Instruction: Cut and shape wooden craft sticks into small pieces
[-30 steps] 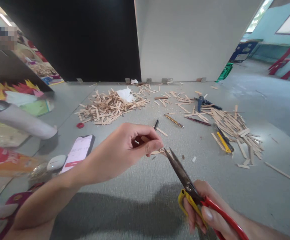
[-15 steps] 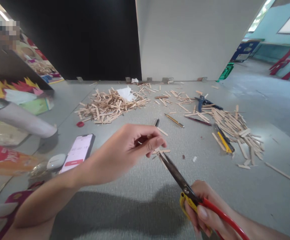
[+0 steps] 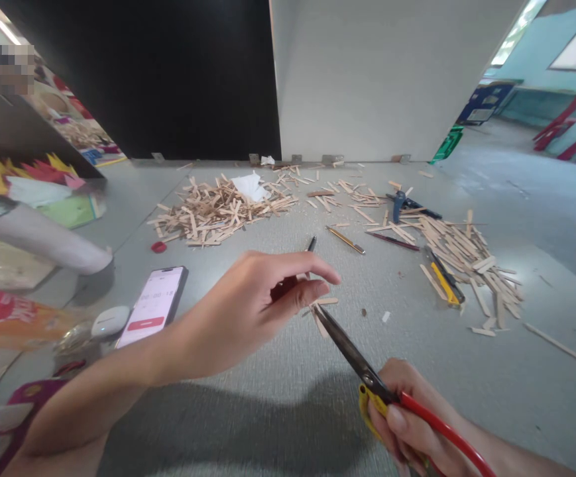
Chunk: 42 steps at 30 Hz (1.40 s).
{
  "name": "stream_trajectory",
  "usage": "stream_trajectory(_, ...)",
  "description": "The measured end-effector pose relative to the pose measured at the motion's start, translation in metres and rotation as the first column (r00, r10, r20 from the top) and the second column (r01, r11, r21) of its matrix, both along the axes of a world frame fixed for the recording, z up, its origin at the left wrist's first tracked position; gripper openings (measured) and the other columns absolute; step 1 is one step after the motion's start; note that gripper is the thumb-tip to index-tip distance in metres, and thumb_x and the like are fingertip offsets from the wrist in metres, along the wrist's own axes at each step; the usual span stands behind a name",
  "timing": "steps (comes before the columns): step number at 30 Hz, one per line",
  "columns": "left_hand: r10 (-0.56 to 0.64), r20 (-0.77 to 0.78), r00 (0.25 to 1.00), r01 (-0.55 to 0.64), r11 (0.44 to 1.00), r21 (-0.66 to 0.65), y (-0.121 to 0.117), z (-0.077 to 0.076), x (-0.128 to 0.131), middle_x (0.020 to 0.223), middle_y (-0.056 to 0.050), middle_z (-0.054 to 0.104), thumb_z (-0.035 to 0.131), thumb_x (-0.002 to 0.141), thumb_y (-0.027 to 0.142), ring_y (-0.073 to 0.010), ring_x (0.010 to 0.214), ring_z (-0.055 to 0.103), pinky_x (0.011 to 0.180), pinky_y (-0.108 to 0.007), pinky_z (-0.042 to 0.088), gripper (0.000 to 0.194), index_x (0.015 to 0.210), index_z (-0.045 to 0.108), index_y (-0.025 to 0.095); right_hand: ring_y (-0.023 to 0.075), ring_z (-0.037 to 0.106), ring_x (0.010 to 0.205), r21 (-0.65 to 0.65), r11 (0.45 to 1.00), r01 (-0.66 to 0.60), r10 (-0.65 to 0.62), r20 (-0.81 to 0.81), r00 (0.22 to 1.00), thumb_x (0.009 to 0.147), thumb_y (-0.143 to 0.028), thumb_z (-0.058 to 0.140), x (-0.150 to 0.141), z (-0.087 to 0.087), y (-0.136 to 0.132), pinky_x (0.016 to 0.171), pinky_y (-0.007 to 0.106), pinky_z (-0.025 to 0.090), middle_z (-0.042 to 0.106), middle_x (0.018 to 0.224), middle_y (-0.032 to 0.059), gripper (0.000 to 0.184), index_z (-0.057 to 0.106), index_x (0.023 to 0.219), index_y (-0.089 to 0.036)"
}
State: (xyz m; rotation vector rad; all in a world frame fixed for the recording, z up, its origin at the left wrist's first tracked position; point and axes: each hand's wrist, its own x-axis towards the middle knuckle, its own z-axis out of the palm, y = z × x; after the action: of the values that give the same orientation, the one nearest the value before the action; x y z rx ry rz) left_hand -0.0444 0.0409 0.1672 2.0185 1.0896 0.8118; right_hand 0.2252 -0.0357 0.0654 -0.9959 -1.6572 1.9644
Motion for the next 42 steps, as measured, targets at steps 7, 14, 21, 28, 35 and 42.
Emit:
stream_trajectory(7, 0.001, -0.007, 1.0, -0.001, 1.0, 0.004, 0.0, -0.001, -0.001, 0.064, 0.004, 0.055, 0.058, 0.105, 0.037, -0.015, 0.056, 0.047, 0.053, -0.027, 0.036, 0.023, 0.105, 0.08, 0.03, 0.0038, 0.038, 0.037, -0.029, 0.999, 0.022, -0.022, -0.012, 1.0, 0.092, -0.091, 0.053, 0.0, -0.009, 0.0, 0.035, 0.016, 0.026, 0.045, 0.051, -0.0055, 0.074, 0.048, 0.066, -0.022)
stream_trajectory(14, -0.001, -0.014, 1.0, 0.001, 1.0, 0.011, 0.0, 0.0, 0.001, 0.065, 0.004, 0.056, 0.058, 0.105, 0.034, -0.0139, 0.057, 0.047, 0.055, -0.025, 0.037, 0.023, 0.103, 0.08, 0.028, 0.0038, 0.036, 0.035, 0.005, 1.0, 0.021, -0.021, -0.029, 0.999, 0.095, -0.088, 0.053, 0.0, -0.015, 0.001, 0.036, 0.016, 0.029, 0.045, 0.045, -0.0053, 0.073, 0.048, 0.063, -0.022)
stream_trajectory(21, 0.02, 0.024, 1.0, -0.019, 0.998, -0.056, 0.002, 0.002, 0.001, 0.065, 0.006, 0.057, 0.063, 0.103, 0.039, -0.0126, 0.055, 0.047, 0.05, -0.025, 0.036, 0.018, 0.105, 0.078, 0.029, 0.0035, 0.036, 0.032, 0.026, 0.998, 0.061, -0.059, -0.058, 0.997, 0.096, -0.085, 0.054, -0.009, -0.009, 0.002, 0.033, 0.015, 0.025, 0.041, 0.043, -0.0055, 0.074, 0.045, 0.057, -0.023)
stream_trajectory(28, -0.068, 0.117, 0.991, 0.094, 0.967, -0.237, 0.006, -0.008, 0.006, 0.089, -0.005, 0.081, 0.058, 0.109, 0.041, -0.016, 0.078, 0.07, 0.074, -0.026, 0.056, 0.035, 0.095, 0.079, 0.017, 0.0044, 0.038, 0.033, 0.011, 0.992, 0.126, -0.125, -0.053, 0.991, 0.093, -0.088, 0.056, -0.009, -0.008, 0.005, 0.032, 0.015, 0.027, 0.038, 0.043, -0.0065, 0.074, 0.042, 0.058, -0.024)
stream_trajectory(35, -0.085, 0.132, 0.988, 0.116, 0.959, -0.257, 0.005, -0.012, 0.009, 0.087, -0.004, 0.082, 0.052, 0.113, 0.036, -0.0147, 0.077, 0.072, 0.072, -0.024, 0.057, 0.035, 0.102, 0.079, 0.016, 0.0035, 0.039, 0.041, 0.021, 0.992, 0.126, -0.126, 0.006, 0.992, 0.091, -0.092, 0.054, -0.005, -0.009, -0.001, 0.037, 0.015, 0.029, 0.05, 0.061, -0.004, 0.07, 0.045, 0.079, -0.023)
stream_trajectory(42, -0.052, 0.011, 0.999, 0.053, 0.996, -0.074, 0.003, -0.011, 0.01, 0.078, 0.0, 0.075, 0.047, 0.113, 0.028, -0.012, 0.068, 0.063, 0.064, -0.022, 0.049, 0.037, 0.094, 0.077, 0.018, 0.0047, 0.041, 0.044, 0.029, 0.991, 0.131, -0.131, -0.011, 0.991, 0.093, -0.088, 0.056, -0.001, -0.009, -0.001, 0.04, 0.017, 0.032, 0.055, 0.067, -0.003, 0.066, 0.045, 0.085, -0.024)
